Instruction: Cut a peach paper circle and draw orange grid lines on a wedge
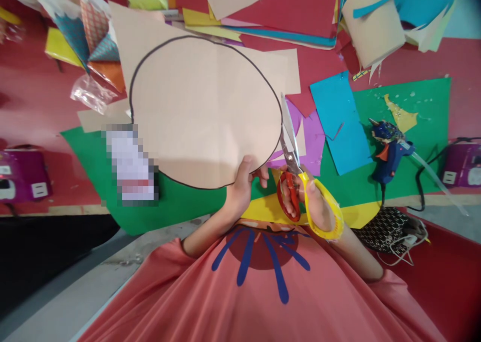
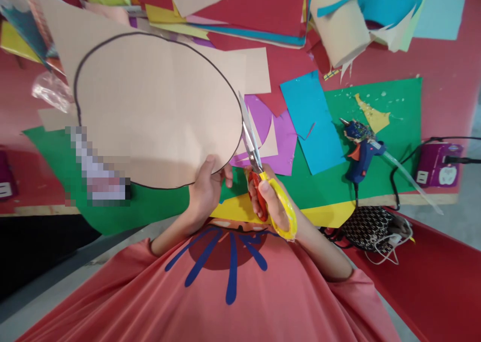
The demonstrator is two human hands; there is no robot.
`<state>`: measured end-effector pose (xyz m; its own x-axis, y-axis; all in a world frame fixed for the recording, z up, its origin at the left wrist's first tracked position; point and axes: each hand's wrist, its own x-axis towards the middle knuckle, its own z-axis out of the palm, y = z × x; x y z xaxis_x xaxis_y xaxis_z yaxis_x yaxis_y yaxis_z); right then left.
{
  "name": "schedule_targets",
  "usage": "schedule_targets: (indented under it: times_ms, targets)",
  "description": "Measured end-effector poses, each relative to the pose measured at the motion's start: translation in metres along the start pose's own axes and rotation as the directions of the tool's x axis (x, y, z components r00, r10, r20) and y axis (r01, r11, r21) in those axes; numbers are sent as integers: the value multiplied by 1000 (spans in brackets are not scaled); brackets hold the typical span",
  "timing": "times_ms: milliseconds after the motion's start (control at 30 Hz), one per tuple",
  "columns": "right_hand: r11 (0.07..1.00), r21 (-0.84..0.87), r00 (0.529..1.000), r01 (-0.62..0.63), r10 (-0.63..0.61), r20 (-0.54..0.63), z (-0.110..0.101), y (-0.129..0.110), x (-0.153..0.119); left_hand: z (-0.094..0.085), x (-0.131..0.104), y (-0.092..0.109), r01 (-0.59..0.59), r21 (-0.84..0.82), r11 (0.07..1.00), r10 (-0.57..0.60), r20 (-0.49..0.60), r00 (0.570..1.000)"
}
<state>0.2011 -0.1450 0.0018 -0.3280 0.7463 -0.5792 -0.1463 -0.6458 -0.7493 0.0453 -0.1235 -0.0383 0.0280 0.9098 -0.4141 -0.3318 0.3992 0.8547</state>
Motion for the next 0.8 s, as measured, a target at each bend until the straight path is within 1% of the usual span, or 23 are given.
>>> schedule_targets:
  times_ms: [200, 500, 800]
  targets:
    - [1000, -18, 1000, 6, -6, -16, 2, -1, 1, 1, -1, 0, 11, 35, 999, -12, 10, 1000]
    - [1000, 2, 1000, 13, -13, -18, 3, -1, 2, -2, -4, -5, 37, 163, 986, -38, 6, 999]
    - [1000, 22, 999, 10, -9, -32, 4, -1, 2, -4, -5, -7, 26, 121, 992, -28, 11, 1000]
